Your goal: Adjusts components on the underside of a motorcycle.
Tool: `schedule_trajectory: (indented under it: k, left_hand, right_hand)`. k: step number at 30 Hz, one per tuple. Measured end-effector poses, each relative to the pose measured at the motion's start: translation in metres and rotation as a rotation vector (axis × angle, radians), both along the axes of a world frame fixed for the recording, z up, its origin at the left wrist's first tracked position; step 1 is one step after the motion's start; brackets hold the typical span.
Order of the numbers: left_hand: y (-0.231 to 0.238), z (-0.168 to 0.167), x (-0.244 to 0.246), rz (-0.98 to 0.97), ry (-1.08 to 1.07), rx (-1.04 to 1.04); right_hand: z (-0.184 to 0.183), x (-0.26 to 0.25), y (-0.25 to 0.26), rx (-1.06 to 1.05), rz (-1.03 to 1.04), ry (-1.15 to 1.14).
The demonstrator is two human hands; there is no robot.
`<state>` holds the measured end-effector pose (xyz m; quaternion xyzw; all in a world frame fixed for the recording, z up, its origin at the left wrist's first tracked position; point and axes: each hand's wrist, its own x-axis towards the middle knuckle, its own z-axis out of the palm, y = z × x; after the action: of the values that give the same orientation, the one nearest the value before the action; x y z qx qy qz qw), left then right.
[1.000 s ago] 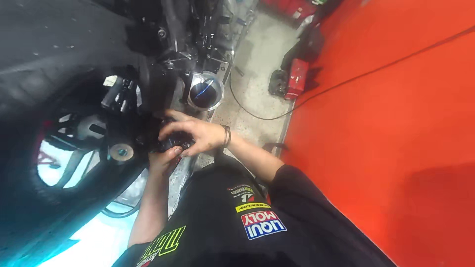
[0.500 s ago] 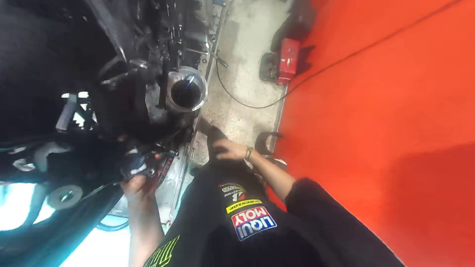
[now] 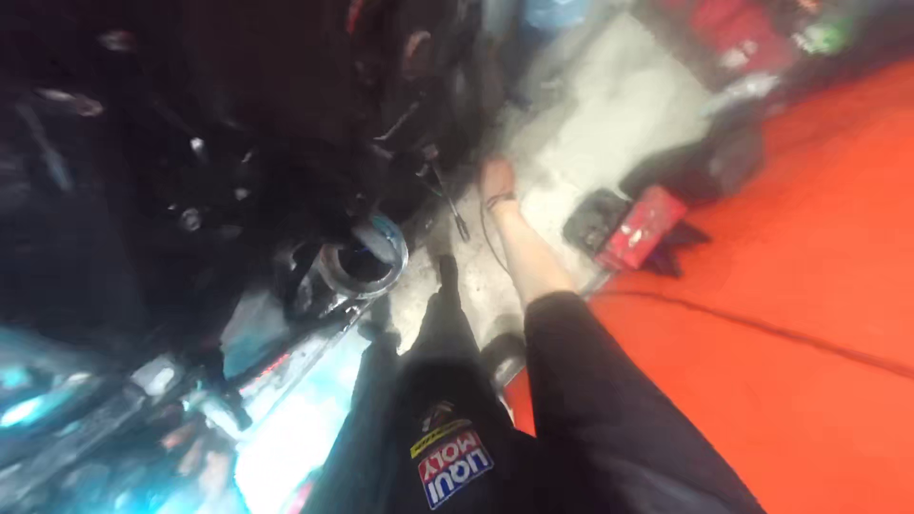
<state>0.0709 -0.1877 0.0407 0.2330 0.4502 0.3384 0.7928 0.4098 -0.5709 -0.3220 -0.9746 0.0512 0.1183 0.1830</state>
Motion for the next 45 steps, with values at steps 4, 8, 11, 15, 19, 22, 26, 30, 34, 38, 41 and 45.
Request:
schedule_trajectory:
  k: [4,8,11,15,19,22,26,30,34,38,41,45]
  left_hand:
    - [0.070,-0.110,-0.075,-0.270,-0.290,0.141]
    - [0.054,-0.104,-0.075,-0.151,-0.315,0.246]
    - [0.052,-0.104,-0.066,-0.260,-0.422,0.372]
    - [0.060,-0.120,-0.076,-0.289,-0.503,0.395]
    - [0.072,-0.130,-0.087,-0.365,-0.511,0.294]
    - [0.087,-0.130,-0.094,-0.447,-0.698,0.241]
    - [0.106,-0.119,-0.102,-0.564,-0.878,0.131]
    - [0.117,-0.102,-0.111,-0.632,-0.760,0.090]
    - [0.129,-0.091,-0.111,-0.645,-0.811,0.015]
    - [0.133,-0.085,-0.113,-0.651,-0.817,-0.052]
    - [0.135,-0.082,-0.113,-0.650,-0.814,-0.081]
    - [0.137,-0.078,-0.113,-0.623,-0.786,-0.124]
  right_hand:
    - [0.019,0.047,0.031,-0.135,0.252,0.172]
    - [0.032,0.034,0.040,-0.234,0.529,0.051]
    - [0.037,0.026,0.017,-0.108,0.367,-0.045]
    - [0.090,-0.055,0.021,-0.006,0.193,-0.083]
    - [0.107,-0.192,0.040,0.424,0.282,0.155]
    - [0.149,-0.276,0.125,0.821,0.490,0.265]
    - [0.261,-0.332,0.272,1.259,0.783,-0.016]
    - [0.340,-0.365,0.367,1.529,0.811,-0.119]
    - [0.357,-0.372,0.399,1.407,0.876,-0.320]
    - [0.362,-0.376,0.402,1.315,0.808,-0.340]
    - [0.364,-0.376,0.401,1.268,0.840,-0.393]
    - [0.370,-0.378,0.403,1.129,0.965,-0.582]
